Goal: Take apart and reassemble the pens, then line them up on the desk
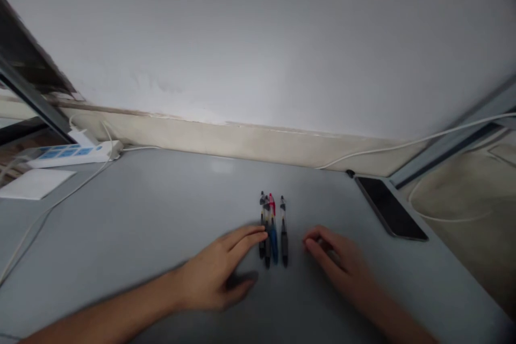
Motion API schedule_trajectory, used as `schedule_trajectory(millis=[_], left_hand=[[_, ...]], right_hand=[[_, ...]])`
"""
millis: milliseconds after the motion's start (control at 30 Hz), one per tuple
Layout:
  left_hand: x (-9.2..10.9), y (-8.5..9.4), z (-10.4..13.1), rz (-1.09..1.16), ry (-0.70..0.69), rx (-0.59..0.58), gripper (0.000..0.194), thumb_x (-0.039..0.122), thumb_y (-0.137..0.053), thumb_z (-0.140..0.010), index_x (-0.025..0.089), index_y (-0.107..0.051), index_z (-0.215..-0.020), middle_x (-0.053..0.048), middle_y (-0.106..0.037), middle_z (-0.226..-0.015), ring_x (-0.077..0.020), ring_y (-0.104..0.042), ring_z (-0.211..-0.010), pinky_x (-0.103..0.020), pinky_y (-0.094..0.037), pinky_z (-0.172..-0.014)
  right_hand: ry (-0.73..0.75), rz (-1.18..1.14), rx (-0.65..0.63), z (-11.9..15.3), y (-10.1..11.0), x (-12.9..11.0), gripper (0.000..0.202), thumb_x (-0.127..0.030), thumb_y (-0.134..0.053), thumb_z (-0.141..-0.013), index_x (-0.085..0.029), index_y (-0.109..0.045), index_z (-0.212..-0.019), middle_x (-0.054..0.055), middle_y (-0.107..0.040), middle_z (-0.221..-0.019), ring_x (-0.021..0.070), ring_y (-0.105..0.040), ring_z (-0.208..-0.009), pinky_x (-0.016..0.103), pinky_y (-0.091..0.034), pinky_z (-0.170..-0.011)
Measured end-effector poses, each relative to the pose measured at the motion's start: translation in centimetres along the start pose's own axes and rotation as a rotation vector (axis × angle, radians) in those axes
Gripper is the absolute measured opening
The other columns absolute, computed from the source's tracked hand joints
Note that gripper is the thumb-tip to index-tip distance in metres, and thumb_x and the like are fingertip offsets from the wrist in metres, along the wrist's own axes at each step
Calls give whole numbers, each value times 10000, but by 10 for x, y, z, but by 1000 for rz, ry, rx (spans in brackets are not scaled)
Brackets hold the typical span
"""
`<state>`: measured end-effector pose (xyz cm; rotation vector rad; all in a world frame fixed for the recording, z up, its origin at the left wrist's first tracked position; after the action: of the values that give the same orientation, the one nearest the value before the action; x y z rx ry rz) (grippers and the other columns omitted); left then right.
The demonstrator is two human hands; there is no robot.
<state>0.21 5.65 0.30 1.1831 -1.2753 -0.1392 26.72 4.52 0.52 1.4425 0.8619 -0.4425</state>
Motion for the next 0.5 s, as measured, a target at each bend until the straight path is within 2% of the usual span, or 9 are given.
schedule_trajectory(millis=[100,233,400,500], left_hand=[[1,0,0,-9,-10,-9,714,109,-627,-833,173,-348,-1487,-170,-444,-1533,-275,-448,-1411,-440,-407,-1180],[5,1,-2,-43,-40,-39,676,108,-615,-830,165,-385,-1464,-163,-463,-1518,-267,-439,-1416,-413,-412,-1179],[10,2,-3,-158,-121,-165,678,142,-589,-869,180,-352,-1502,-142,-472,-1526,-254,-413,-1439,-489,-225,-1258],[8,0,-2,-232,-134,-176,652,205,-583,-904,187,-354,-1514,-147,-458,-1534,-269,-352,-1473,-515,-205,-1256]], right_hand=[[82,75,5,-1,-4,1,143,-255,-504,-963,-207,-629,-914,54,-660,-831,223,-617,-713,348,-457,-651],[159,129,25,0,-5,1,130,-189,-507,-956,-197,-636,-944,72,-675,-878,229,-649,-789,358,-501,-694],[233,165,30,-1,-4,-4,152,-152,-521,-958,-211,-662,-960,36,-703,-874,190,-676,-830,323,-547,-744],[240,219,70,-6,7,8,140,-179,-545,-983,-208,-679,-954,5,-696,-850,164,-675,-782,311,-558,-720]])
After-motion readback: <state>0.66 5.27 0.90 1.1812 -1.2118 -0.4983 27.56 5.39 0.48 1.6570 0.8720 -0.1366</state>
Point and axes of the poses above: each hand's wrist, its own z-axis away from the middle knuckle, its own y-axis out of the back of the hand, x = y × z, the point moved 2 cm from there along -z, towards the middle knuckle
